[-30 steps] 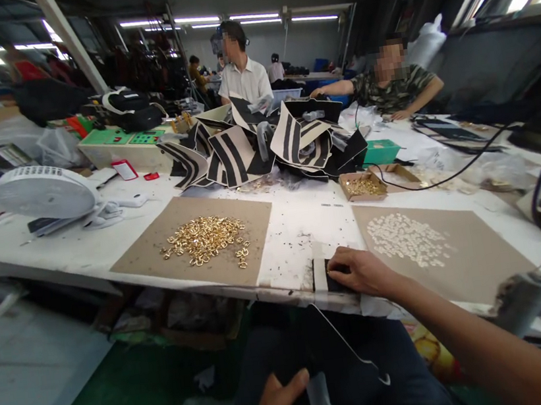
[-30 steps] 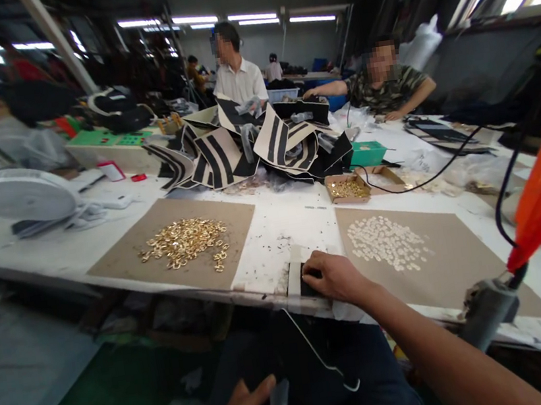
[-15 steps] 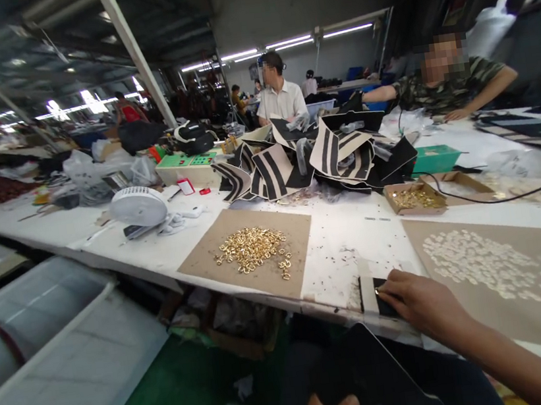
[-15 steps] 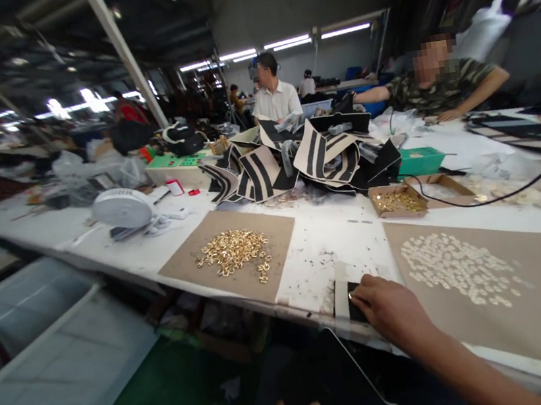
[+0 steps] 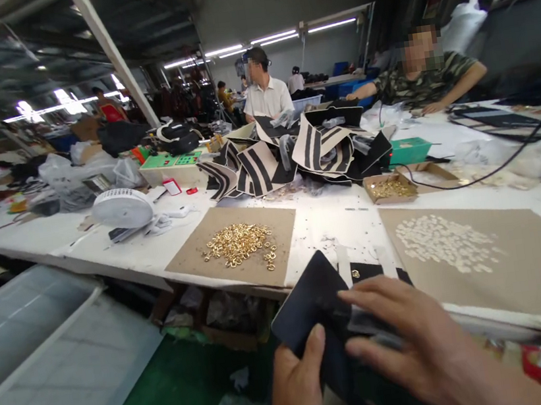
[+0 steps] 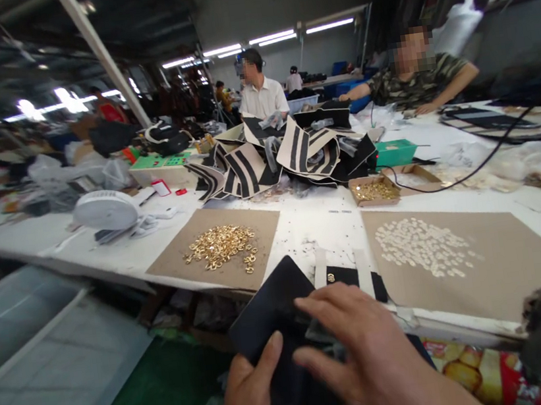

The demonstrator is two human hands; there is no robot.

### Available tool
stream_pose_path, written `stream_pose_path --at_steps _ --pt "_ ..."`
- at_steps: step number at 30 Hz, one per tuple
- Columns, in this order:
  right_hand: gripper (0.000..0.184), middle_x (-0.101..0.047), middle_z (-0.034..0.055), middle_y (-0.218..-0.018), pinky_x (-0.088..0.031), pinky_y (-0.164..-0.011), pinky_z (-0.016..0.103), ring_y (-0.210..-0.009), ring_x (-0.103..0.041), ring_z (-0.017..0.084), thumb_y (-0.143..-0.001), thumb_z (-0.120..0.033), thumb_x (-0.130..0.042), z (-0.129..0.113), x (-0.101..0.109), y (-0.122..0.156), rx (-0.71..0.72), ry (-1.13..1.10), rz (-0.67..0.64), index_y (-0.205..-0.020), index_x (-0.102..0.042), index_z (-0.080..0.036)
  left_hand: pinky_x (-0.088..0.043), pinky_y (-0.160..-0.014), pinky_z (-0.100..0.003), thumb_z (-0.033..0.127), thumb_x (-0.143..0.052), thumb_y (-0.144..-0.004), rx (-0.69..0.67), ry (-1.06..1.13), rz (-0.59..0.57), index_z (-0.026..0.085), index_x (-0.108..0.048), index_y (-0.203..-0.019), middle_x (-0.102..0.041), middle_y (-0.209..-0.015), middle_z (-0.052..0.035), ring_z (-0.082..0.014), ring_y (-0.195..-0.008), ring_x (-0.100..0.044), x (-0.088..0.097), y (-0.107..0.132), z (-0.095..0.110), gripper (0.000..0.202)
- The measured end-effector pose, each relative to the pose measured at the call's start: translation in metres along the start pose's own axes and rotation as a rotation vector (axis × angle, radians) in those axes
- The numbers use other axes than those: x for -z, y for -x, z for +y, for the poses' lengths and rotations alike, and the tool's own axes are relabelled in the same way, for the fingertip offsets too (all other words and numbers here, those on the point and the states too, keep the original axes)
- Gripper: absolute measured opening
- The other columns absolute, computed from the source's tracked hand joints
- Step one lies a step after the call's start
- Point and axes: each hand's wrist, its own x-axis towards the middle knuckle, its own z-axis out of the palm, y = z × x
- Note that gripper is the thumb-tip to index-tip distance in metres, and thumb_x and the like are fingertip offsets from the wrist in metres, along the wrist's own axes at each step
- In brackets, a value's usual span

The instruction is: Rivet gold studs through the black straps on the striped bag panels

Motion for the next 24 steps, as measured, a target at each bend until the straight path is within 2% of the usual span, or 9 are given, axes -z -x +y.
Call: stream_pose_path --at_steps 4,7,10,12,15,17,19,22,24 --pt "0.077 -0.062 0.0162 -0.136 -0.046 -0.105 0.056 -0.123 -0.057 0.038 -0.073 -0.042 -0.086 -0.019 -0.011 0.004 -0.079 0.086 -0.13 -0.141 -0.059 -0.019 -0.054 -0.101 -0.041 0.065 -0.074 -0.079 -0.06 -0.115 -0.062 0.013 -0.077 -0.108 -0.08 -0.103 -0.0122 -0.0346 -0.11 -0.07 -0.023 0.011 0.009 0.06" --pt "0.053 -0.066 0.0117 -0.131 -0.047 -0.104 0.048 -0.117 -0.061 0.031 -0.084 -0.026 -0.07 -0.003 -0.011 0.008 -0.181 -0.077 -0.097 -0.136 -0.063 -0.021 -0.048 -0.111 -0.041 0.061 -0.072 -0.082 -0.131 -0.039 -0.309 0.016 -0.07 -0.128 -0.074 -0.124 -0.0135 -0.0341 -0.126 -0.062 -0.036 0.017 0.01 0.064" --pt "0.028 -0.074 0.0052 -0.111 -0.053 -0.09 0.036 -0.1 -0.067 0.025 -0.098 -0.031 -0.053 0.022 -0.004 0.017 -0.361 -0.472 -0.083 -0.116 -0.073 -0.024 -0.047 -0.114 -0.041 0.056 -0.073 -0.084 -0.178 -0.103 -0.489 0.021 -0.061 -0.14 -0.065 -0.14 -0.0134 -0.0321 -0.131 -0.059 -0.041 0.009 0.005 0.067" --pt "0.03 -0.075 0.0049 -0.099 -0.055 -0.079 0.033 -0.089 -0.069 0.025 -0.099 -0.042 -0.056 0.036 -0.003 0.027 -0.548 -0.753 -0.07 -0.107 -0.075 -0.021 -0.049 -0.111 -0.041 0.05 -0.07 -0.087 -0.255 -0.227 -0.462 0.022 -0.064 -0.136 -0.063 -0.141 -0.0128 -0.0308 -0.129 -0.06 -0.04 -0.007 -0.001 0.056" --pt "0.036 -0.076 0.006 -0.09 -0.056 -0.07 0.035 -0.075 -0.07 0.025 -0.09 -0.049 -0.072 0.049 -0.007 0.041 -0.803 -1.138 0.016 -0.109 -0.073 -0.019 -0.054 -0.103 -0.042 0.041 -0.075 -0.083 -0.367 -0.354 -0.272 0.02 -0.063 -0.131 -0.063 -0.137 -0.0142 -0.0308 -0.124 -0.061 -0.036 -0.038 -0.014 0.054" --pt "0.038 -0.076 0.0065 -0.088 -0.057 -0.071 0.036 -0.072 -0.071 0.024 -0.086 -0.045 -0.078 0.051 -0.01 0.047 -0.891 -1.319 0.104 -0.113 -0.072 -0.019 -0.056 -0.098 -0.043 0.038 -0.08 -0.078 -0.326 -0.306 -0.247 0.018 -0.058 -0.135 -0.065 -0.135 -0.0155 -0.0312 -0.121 -0.063 -0.036 -0.054 -0.018 0.065" --pt "0.039 -0.076 0.0069 -0.087 -0.057 -0.07 0.035 -0.069 -0.07 0.023 -0.084 -0.041 -0.081 0.05 -0.011 0.052 -0.933 -1.409 0.121 -0.114 -0.072 -0.019 -0.057 -0.098 -0.042 0.036 -0.083 -0.076 -0.224 -0.2 -0.38 0.018 -0.057 -0.135 -0.068 -0.132 -0.0151 -0.031 -0.119 -0.066 -0.038 -0.062 -0.019 0.067" --pt "0.038 -0.075 0.0075 -0.088 -0.056 -0.073 0.037 -0.07 -0.069 0.023 -0.084 -0.042 -0.08 0.05 -0.013 0.061 -0.942 -1.421 0.022 -0.113 -0.073 -0.019 -0.057 -0.096 -0.039 0.036 -0.083 -0.078 -0.091 -0.157 -0.618 0.016 -0.07 -0.12 -0.076 -0.119 -0.0116 -0.0304 -0.11 -0.071 -0.04 -0.06 -0.016 0.048" --pt "0.034 -0.075 0.0067 -0.089 -0.056 -0.078 0.039 -0.075 -0.069 0.025 -0.083 -0.045 -0.081 0.054 -0.016 0.069 -0.913 -1.34 -0.045 -0.106 -0.076 -0.019 -0.058 -0.091 -0.036 0.035 -0.082 -0.078 -0.035 -0.237 -0.679 0.014 -0.077 -0.108 -0.08 -0.109 -0.0101 -0.0304 -0.102 -0.074 -0.039 -0.057 -0.018 0.037"
